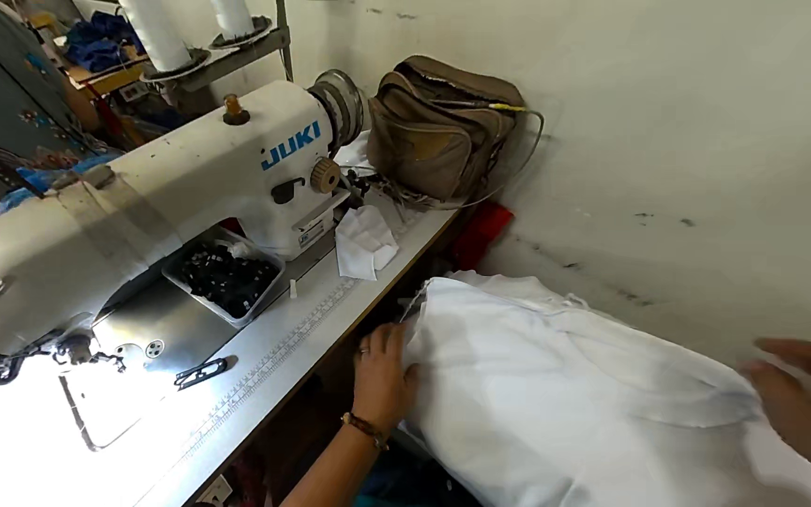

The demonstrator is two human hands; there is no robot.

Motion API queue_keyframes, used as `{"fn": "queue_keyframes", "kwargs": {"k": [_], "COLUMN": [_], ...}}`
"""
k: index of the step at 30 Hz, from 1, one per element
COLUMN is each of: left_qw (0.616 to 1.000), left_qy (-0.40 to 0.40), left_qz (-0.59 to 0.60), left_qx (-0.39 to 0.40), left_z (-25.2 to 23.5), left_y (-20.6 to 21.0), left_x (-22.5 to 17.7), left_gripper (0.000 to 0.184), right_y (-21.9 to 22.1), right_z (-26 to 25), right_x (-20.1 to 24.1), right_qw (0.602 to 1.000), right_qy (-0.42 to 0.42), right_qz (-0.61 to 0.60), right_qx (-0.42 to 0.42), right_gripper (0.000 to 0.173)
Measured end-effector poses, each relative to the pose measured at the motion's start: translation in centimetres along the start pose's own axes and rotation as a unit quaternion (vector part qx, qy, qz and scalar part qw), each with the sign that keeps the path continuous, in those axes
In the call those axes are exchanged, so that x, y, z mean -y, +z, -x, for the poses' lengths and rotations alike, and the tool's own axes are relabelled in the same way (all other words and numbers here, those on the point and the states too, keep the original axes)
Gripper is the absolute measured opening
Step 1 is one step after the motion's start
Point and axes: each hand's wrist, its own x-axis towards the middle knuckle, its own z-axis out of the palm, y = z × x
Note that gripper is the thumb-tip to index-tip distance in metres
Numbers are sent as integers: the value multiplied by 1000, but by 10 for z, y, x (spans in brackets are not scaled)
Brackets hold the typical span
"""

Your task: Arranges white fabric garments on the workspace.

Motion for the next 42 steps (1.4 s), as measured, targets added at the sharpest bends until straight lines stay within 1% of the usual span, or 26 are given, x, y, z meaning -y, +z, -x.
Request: {"fn": "queue_keyframes", "kwargs": {"k": [1, 2, 4, 5, 6, 8, 9, 11, 12, 14, 16, 18, 19, 21, 23, 25, 26, 28, 30, 32, 33, 34, 36, 37, 40, 42], "left_qw": [998, 993, 981, 975, 969, 961, 958, 952, 951, 950, 946, 939, 936, 932, 932, 930, 930, 931, 936, 941, 942, 941, 934, 933, 933, 930], "left_qy": [59, 112, 189, 216, 236, 263, 272, 287, 291, 295, 304, 319, 326, 335, 337, 338, 338, 331, 321, 312, 313, 318, 332, 336, 340, 345], "left_qz": [-7, -14, -31, -38, -45, -58, -66, -79, -84, -79, -73, -75, -76, -77, -76, -81, -83, -82, -75, -81, -85, -85, -93, -96, -87, -88], "left_qx": [-18, -31, -40, -44, -50, -60, -63, -68, -67, -65, -82, -100, -107, -113, -112, -116, -122, -130, -121, -99, -90, -86, -89, -83, -80, -93], "left_z": [-4, -8, -20, -25, -31, -42, -48, -56, -59, -61, -58, -49, -45, -38, -35, -36, -37, -40, -42, -44, -44, -43, -41, -39, -33, -30], "left_y": [2, 3, 2, 2, 1, 2, 4, 9, 12, 18, 24, 29, 32, 38, 40, 39, 38, 34, 30, 28, 28, 29, 34, 35, 36, 34], "left_x": [-6, -13, -31, -39, -46, -56, -60, -63, -63, -63, -57, -48, -44, -36, -35, -36, -37, -42, -48, -54, -55, -56, -53, -51, -48, -48], "left_gripper": [58, 52, 42, 39, 38, 40, 42, 44, 44, 38, 28, 27, 27, 25, 24, 22, 21, 23, 43, 61, 62, 54, 30, 24, 20, 20], "right_y": [10, 22, 47, 59, 68, 74, 74, 70, 69, 67, 65, 60, 57, 54, 59, 70, 74, 76, 72, 69, 68, 68, 63, 60, 64, 74], "right_z": [-15, -29, -52, -61, -67, -74, -74, -69, -64, -56, -49, -44, -45, -53, -65, -74, -76, -73, -64, -54, -50, -46, -47, -50, -70, -83], "right_x": [19, 41, 77, 90, 98, 102, 101, 96, 92, 85, 76, 76, 81, 96, 104, 102, 102, 103, 103, 97, 93, 91, 91, 95, 109, 114], "right_qw": [997, 992, 983, 977, 970, 954, 945, 930, 924, 915, 914, 924, 932, 953, 963, 961, 957, 948, 933, 908, 898, 895, 909, 924, 968, 979], "right_qy": [-67, -118, -184, -211, -241, -299, -325, -366, -381, -404, -402, -367, -345, -296, -265, -275, -288, -317, -358, -414, -431, -435, -396, -362, -235, -179], "right_qz": [-14, -28, -15, 0, 7, -5, -12, -23, -24, -24, -41, -88, -96, -59, -18, -5, -4, -13, -37, -52, -61, -75, -93, -87, -22, 17], "right_qx": [-23, -23, 11, 22, 26, 28, 26, 16, 10, 3, 30, 61, 56, 26, 37, 30, 22, 2, 4, 34, 53, 71, 91, 90, 91, 99], "right_gripper": [39, 39, 40, 37, 28, 13, 15, 33, 38, 40, 43, 46, 45, 41, 33, 20, 19, 30, 36, 35, 34, 33, 33, 35, 28, 24]}}
